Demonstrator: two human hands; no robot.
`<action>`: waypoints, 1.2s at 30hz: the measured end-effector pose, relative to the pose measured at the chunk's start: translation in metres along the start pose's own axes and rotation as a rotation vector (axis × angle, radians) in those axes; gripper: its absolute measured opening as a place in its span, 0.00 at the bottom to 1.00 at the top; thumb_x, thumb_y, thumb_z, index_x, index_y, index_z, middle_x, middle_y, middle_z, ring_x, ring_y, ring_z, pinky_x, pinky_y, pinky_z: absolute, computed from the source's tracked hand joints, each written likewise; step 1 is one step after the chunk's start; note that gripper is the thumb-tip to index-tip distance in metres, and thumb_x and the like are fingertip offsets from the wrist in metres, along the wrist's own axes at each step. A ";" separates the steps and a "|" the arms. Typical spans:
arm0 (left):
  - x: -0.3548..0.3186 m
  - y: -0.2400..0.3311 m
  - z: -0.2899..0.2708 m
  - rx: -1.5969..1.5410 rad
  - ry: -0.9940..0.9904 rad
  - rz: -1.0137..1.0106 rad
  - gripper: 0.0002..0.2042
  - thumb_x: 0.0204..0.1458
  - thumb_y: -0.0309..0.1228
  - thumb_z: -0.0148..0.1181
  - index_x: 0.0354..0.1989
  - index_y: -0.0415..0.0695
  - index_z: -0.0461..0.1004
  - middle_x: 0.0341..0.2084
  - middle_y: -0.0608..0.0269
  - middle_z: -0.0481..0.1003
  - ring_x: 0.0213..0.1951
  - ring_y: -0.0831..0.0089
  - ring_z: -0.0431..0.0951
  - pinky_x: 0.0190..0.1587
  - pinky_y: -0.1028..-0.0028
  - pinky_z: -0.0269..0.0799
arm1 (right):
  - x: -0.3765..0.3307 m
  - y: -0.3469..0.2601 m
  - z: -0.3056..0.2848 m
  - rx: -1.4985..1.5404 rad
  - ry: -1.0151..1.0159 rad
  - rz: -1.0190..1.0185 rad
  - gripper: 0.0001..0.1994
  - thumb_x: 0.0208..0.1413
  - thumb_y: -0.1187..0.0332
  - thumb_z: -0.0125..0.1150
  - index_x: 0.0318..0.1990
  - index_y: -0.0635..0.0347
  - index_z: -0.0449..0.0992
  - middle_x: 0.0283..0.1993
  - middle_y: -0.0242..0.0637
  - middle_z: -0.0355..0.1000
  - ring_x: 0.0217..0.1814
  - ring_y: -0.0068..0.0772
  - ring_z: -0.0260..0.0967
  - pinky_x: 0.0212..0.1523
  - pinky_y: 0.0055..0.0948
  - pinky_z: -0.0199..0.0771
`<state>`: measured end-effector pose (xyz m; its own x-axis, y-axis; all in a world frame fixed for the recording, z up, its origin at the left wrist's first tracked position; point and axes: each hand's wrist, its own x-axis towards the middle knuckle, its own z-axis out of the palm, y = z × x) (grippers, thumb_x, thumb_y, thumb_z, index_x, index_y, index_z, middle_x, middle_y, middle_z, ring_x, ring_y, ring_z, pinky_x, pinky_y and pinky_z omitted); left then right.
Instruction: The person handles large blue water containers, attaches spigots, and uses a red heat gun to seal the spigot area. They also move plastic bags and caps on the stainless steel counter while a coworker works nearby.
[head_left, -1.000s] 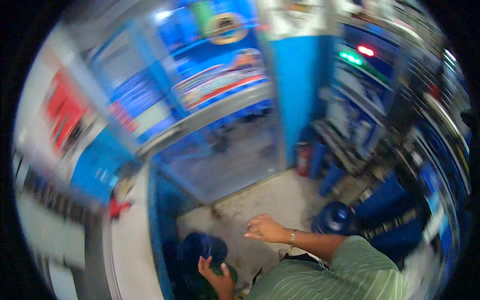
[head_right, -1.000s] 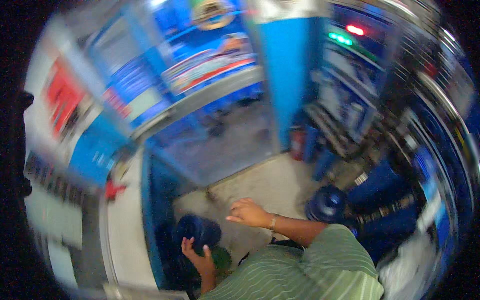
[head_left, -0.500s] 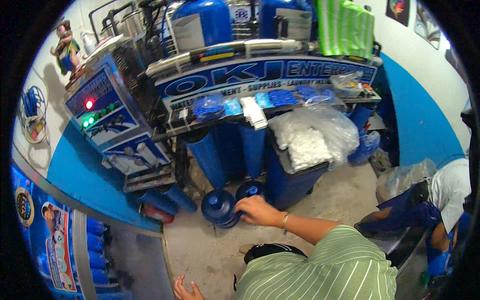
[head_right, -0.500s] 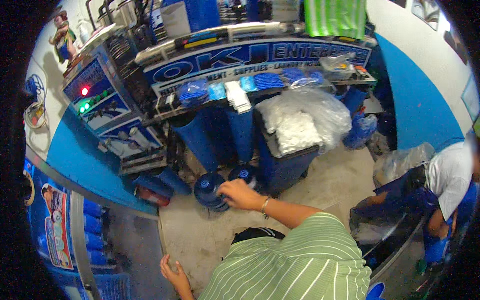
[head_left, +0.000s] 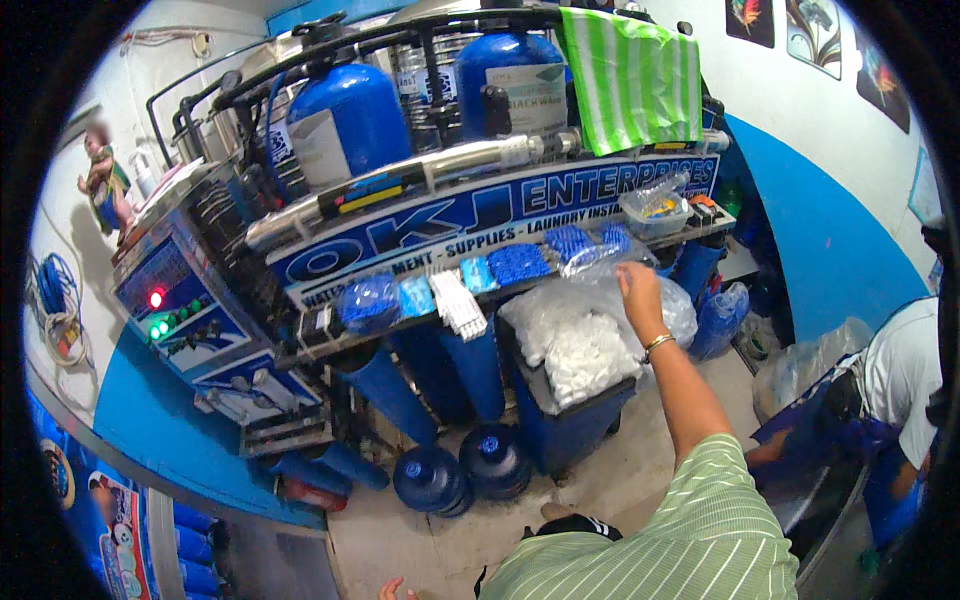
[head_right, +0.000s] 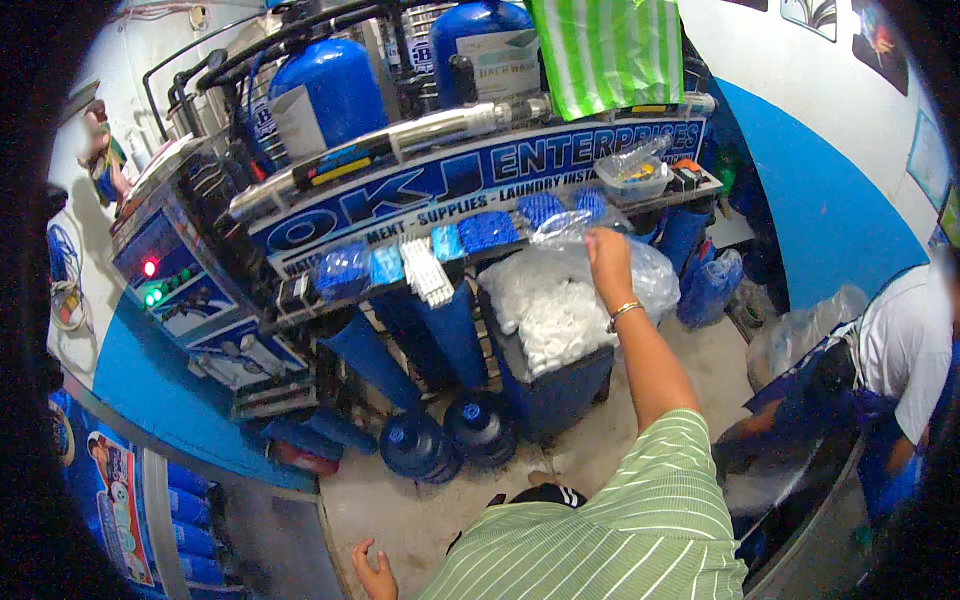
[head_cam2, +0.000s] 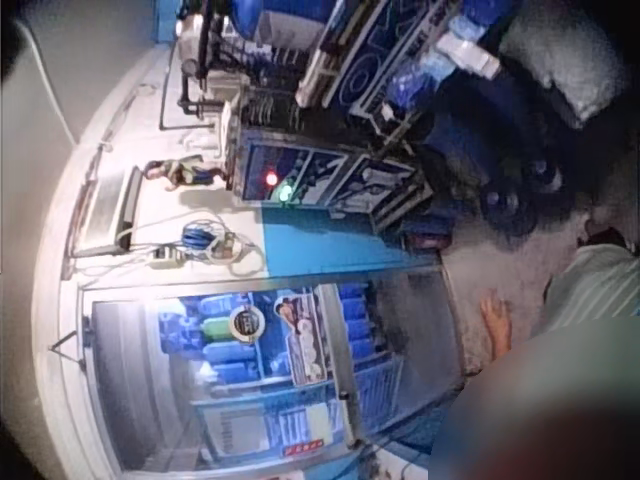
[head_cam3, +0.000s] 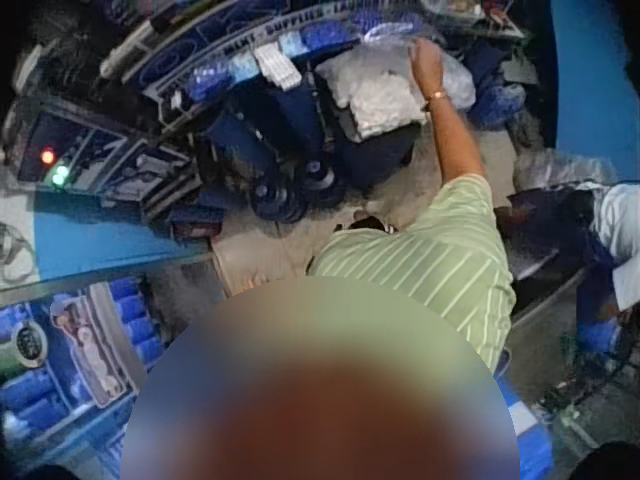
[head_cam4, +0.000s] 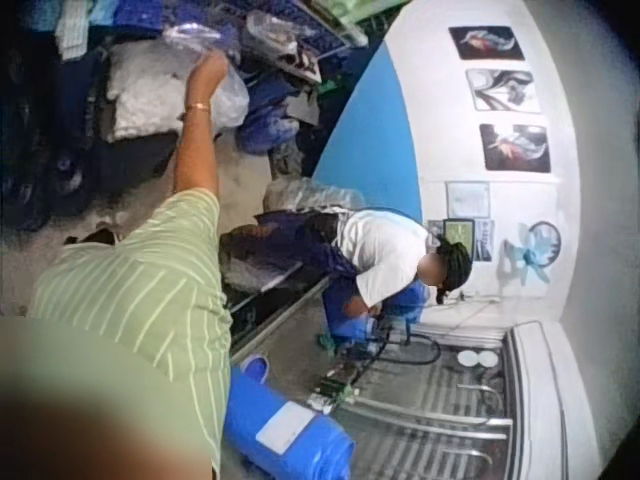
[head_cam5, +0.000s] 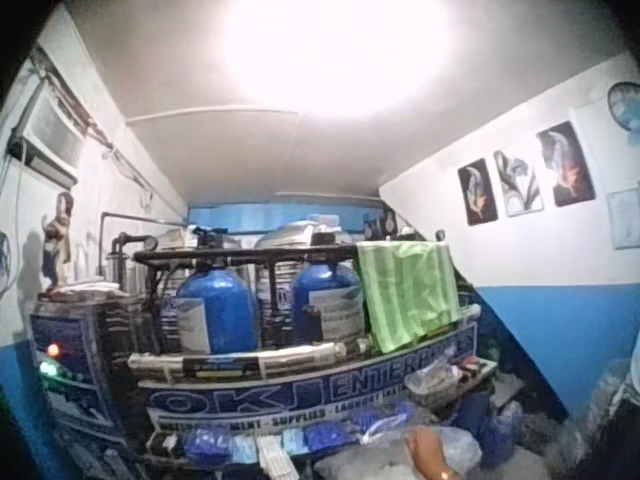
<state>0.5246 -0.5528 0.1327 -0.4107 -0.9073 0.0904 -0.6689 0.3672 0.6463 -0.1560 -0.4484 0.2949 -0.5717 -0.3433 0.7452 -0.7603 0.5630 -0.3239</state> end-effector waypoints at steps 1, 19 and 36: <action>0.012 0.009 0.010 0.002 0.023 0.049 0.22 0.55 0.37 0.59 0.53 0.34 0.68 0.52 0.36 0.66 0.57 0.47 0.64 0.61 0.57 0.57 | 0.008 0.011 0.011 0.001 -0.059 -0.010 0.09 0.54 0.70 0.57 0.41 0.62 0.77 0.45 0.47 0.74 0.42 0.49 0.71 0.45 0.41 0.69; 0.249 0.426 0.159 0.123 -0.558 1.060 0.15 0.52 0.30 0.56 0.50 0.55 0.72 0.51 0.67 0.70 0.54 0.68 0.70 0.60 0.54 0.54 | 0.042 -0.005 0.036 0.148 -0.239 -0.071 0.12 0.50 0.68 0.63 0.44 0.46 0.79 0.35 0.38 0.68 0.30 0.41 0.72 0.28 0.36 0.73; 0.263 0.513 0.211 0.351 -0.181 1.199 0.28 0.46 0.30 0.57 0.58 0.37 0.63 0.59 0.49 0.64 0.39 0.63 0.77 0.40 0.65 0.70 | 0.046 0.017 0.031 0.463 -0.289 0.035 0.11 0.49 0.76 0.61 0.40 0.54 0.79 0.40 0.42 0.77 0.40 0.41 0.76 0.36 0.33 0.75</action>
<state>-0.0579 -0.5598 0.3282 -0.9321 0.0632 0.3566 0.0646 0.9979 -0.0078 -0.2050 -0.4783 0.3056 -0.6109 -0.5595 0.5602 -0.7585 0.2106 -0.6168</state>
